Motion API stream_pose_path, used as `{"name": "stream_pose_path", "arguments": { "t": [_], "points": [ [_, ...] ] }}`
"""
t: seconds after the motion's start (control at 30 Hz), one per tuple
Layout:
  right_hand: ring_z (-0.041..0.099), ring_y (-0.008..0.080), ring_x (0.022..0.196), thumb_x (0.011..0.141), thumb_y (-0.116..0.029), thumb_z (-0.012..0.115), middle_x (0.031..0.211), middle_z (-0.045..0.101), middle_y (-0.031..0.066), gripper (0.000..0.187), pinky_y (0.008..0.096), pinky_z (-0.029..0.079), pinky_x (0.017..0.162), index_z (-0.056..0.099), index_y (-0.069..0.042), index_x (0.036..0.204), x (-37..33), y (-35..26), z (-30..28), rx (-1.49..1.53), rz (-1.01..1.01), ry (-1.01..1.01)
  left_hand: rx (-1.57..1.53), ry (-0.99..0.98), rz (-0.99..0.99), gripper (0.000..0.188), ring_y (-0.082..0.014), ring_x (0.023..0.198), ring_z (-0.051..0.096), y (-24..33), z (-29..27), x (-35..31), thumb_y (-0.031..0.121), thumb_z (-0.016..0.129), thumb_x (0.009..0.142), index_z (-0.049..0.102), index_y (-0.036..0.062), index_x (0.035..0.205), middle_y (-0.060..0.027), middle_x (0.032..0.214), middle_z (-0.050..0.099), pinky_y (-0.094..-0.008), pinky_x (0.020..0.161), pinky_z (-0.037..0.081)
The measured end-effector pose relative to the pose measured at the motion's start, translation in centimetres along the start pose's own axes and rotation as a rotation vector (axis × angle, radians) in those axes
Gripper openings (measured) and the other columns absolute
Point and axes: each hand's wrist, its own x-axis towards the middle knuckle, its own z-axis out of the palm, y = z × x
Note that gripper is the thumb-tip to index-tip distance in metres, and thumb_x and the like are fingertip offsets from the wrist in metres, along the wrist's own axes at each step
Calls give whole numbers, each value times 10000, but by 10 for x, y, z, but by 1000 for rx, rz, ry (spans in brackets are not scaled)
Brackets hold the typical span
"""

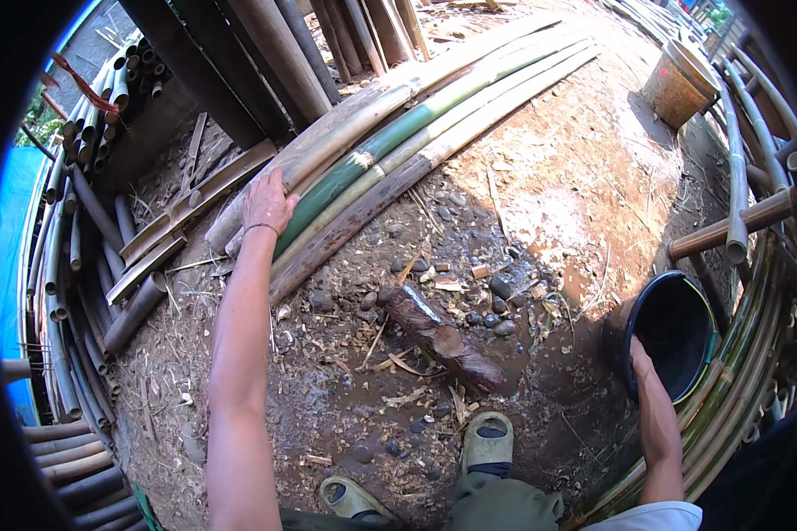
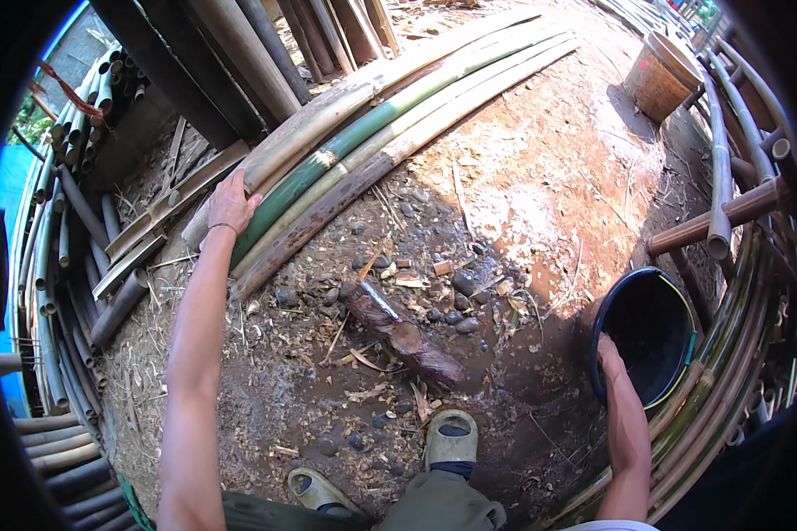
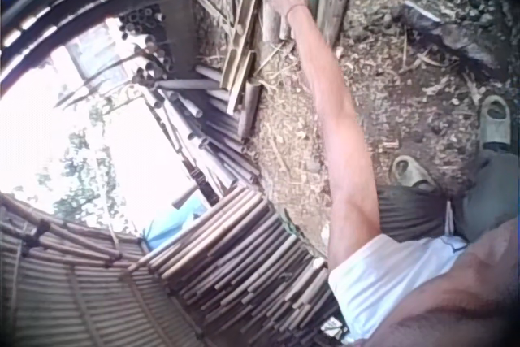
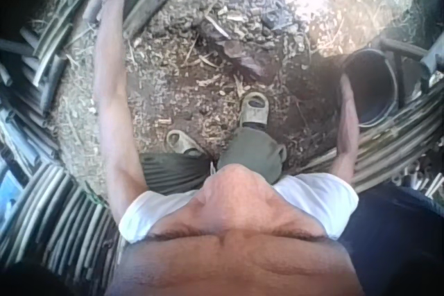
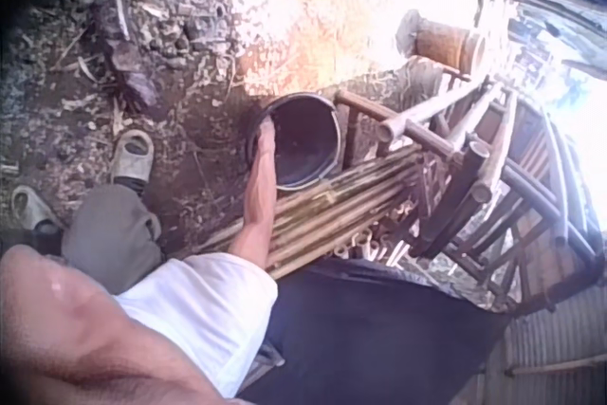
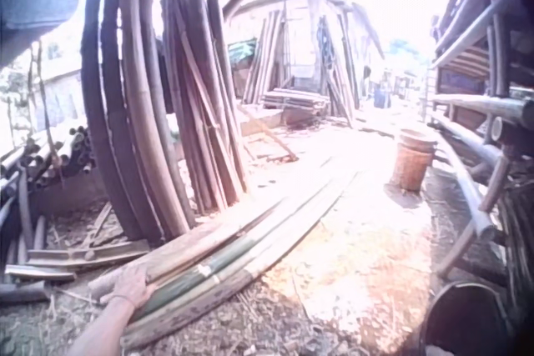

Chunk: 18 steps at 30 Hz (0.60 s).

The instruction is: The person cleans bamboo stalks by rubbing them with a cloth dipped in a bucket of water and scraping the surface by hand.

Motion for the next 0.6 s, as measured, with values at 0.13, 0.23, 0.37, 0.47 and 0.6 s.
{"name": "stream_pose_path", "arguments": {
  "t": [0.13, 0.23, 0.37, 0.47, 0.6],
  "points": [
    [619, 252, 985, 905, -297, 661, 1101, 672, 146, 529, 370, 502, 838, 547, -27, 1346, -11, 1, -9, 18, 23, 16, 1, 412, -139, 538, -339, 1203, 553, 44, 16, -24, 334, 758, 843, 510, 62, 1235, -149, 1292, 569, -465, 1005, 470],
    [624, 236, 956, 911, -278, 652, 1087, 677, 133, 498, 360, 508, 813, 560, -30, 1333, -10, -9, 5, 24, 14, -33, 135, 339, 40, 577, -343, 1146, 557, 11, 53, -73, 270, 681, 866, 464, 29, 1343, -174, 1250, 546, -460, 974, 473],
    [632, 214, 917, 919, -253, 640, 1067, 683, 117, 457, 346, 516, 780, 576, -33, 1314, -10, -10, 3, 36, 21, -39, 253, 467, 78, 660, -365, 1123, 555, 14, 72, -83, 208, 642, 829, 416, 34, 1424, -194, 1236, 524, -493, 963, 475],
    [638, 197, 887, 925, -235, 632, 1053, 688, 105, 427, 335, 522, 755, 588, -35, 1301, -14, -9, -3, 45, 33, -49, 161, 198, -185, 700, -383, 1151, 544, 23, 60, -62, 194, 648, 780, 418, 79, 1432, -203, 1276, 513, -520, 968, 476],
    [646, 175, 848, 933, -210, 620, 1033, 694, 89, 389, 322, 530, 722, 604, -39, 1283, -17, -14, 0, 64, 41, -86, 237, 315, 88, 720, -354, 1179, 539, 13, 78, -73, 201, 670, 797, 387, 88, 1449, -186, 1276, 516, -523, 1025, 434]
  ]
}}
